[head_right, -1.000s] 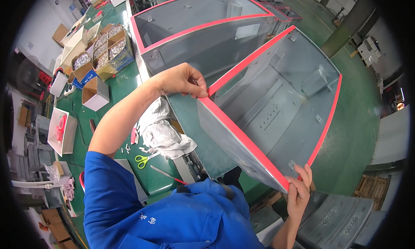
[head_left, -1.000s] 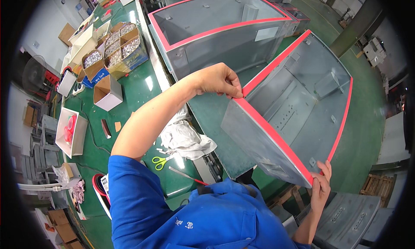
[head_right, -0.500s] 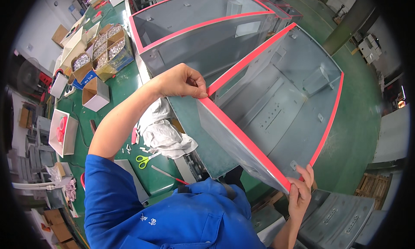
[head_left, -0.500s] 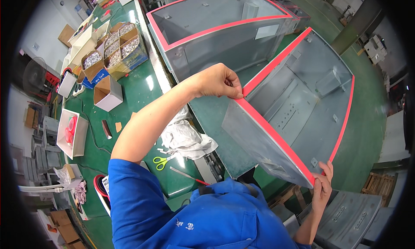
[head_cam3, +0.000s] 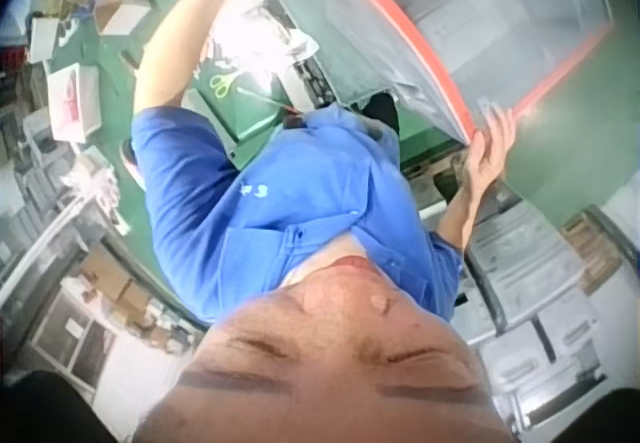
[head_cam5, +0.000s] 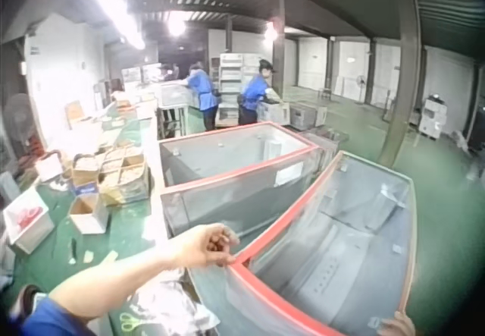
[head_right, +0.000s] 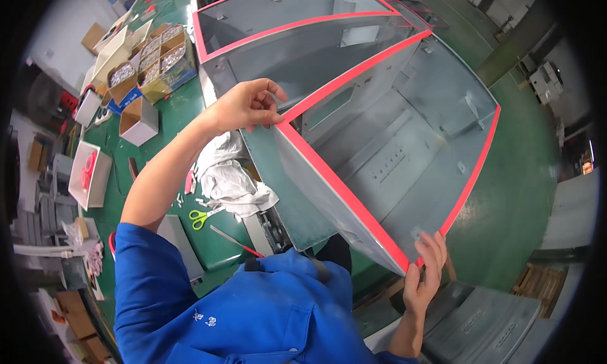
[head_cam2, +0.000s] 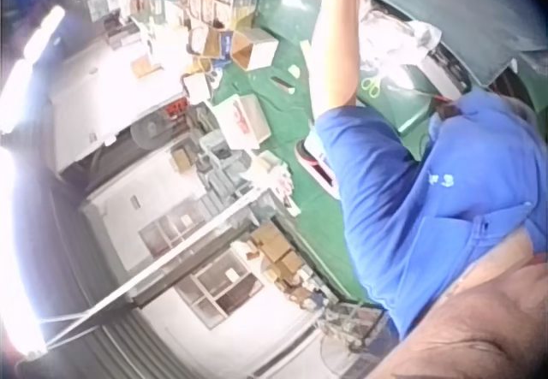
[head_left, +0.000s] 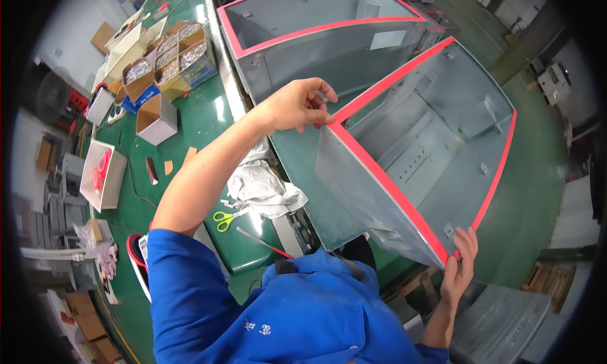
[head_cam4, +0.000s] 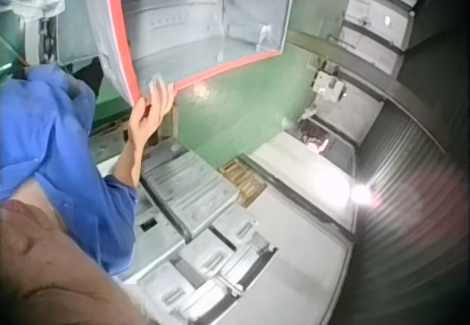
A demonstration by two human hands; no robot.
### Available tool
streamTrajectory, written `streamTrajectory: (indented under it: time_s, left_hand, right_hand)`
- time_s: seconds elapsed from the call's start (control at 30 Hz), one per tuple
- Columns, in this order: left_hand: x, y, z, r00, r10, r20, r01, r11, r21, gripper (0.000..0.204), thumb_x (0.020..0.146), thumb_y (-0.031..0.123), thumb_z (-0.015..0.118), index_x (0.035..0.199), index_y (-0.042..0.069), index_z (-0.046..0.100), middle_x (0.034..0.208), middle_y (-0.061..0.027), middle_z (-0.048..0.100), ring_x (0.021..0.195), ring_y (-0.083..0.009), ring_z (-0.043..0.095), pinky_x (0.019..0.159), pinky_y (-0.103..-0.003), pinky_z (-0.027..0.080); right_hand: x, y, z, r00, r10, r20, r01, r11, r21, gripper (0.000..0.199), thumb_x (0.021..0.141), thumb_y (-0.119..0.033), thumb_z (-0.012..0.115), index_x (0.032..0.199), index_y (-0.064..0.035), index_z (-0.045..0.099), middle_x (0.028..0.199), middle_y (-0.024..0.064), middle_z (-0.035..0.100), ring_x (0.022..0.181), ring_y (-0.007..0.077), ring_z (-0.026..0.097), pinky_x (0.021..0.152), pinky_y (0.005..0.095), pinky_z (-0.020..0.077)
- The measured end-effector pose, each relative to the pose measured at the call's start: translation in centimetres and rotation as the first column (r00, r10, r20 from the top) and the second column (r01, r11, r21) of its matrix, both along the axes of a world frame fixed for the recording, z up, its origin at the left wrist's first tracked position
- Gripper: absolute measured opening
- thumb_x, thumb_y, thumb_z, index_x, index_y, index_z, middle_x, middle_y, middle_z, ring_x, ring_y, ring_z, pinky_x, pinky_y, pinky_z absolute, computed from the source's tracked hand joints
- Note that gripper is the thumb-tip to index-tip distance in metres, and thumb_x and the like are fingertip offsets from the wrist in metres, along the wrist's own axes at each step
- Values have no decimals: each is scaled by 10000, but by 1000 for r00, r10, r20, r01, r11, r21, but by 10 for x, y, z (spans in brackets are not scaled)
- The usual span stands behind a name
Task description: Apply red adhesive tape to the rims of metal box frames and wipe surfaces clean.
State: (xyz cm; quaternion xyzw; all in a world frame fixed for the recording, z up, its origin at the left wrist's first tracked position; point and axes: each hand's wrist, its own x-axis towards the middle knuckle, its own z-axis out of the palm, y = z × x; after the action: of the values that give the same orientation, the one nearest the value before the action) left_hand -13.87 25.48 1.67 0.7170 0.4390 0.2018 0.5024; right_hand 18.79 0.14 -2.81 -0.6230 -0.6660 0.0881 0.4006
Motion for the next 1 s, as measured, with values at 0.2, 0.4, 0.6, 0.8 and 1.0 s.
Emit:
streamTrajectory:
  time_s: [0.2, 0.4, 0.6, 0.8, 1.0]
  left_hand:
    - [-3, -18, -28, 901, 269, 339, -229, 961, -155, 262, 846, 188, 547, 1039, 10, 543, 809, -24, 570, 766, -98, 562, 574, -226, 466]
    - [25, -34, -35, 767, 552, 327, -511, 834, -208, 319, 887, 277, 480, 984, -2, 599, 883, -38, 588, 782, -91, 538, 645, -222, 455]
    - [41, -57, -36, 582, 739, 339, -688, 670, -281, 299, 895, 285, 461, 941, 26, 603, 870, -26, 597, 764, -82, 537, 656, -229, 429]
    - [52, -66, -38, 505, 786, 357, -779, 593, -204, 279, 875, 280, 494, 950, 33, 600, 917, -38, 601, 843, -101, 553, 710, -245, 445]
    - [66, -61, -32, 514, 827, 228, -833, 545, -98, 307, 778, 326, 620, 937, 64, 613, 885, -19, 609, 797, -81, 556, 657, -210, 436]
  right_hand:
    - [31, 16, -26, 950, 298, 98, -313, 888, 338, 282, 823, -217, 454, 988, -4, 537, 1020, 186, 535, 944, 351, 518, 958, 553, 243]
    - [62, 38, -24, 726, 608, 323, -687, 662, 299, 139, 803, -274, 542, 856, -180, 629, 925, -29, 603, 914, 177, 548, 875, 351, 327]
    - [70, 70, -12, 502, 761, 411, -862, 403, 307, 190, 717, -168, 653, 902, -211, 648, 963, -80, 612, 923, 92, 543, 818, 246, 335]
    - [72, 83, -3, 404, 805, 435, -909, 299, 290, 205, 717, -150, 654, 920, -179, 647, 986, -59, 612, 873, 89, 551, 671, 210, 333]
    - [75, 86, -4, 386, 793, 471, -916, 270, 296, 234, 716, -163, 670, 948, -172, 638, 997, -59, 611, 861, 83, 554, 626, 199, 324]
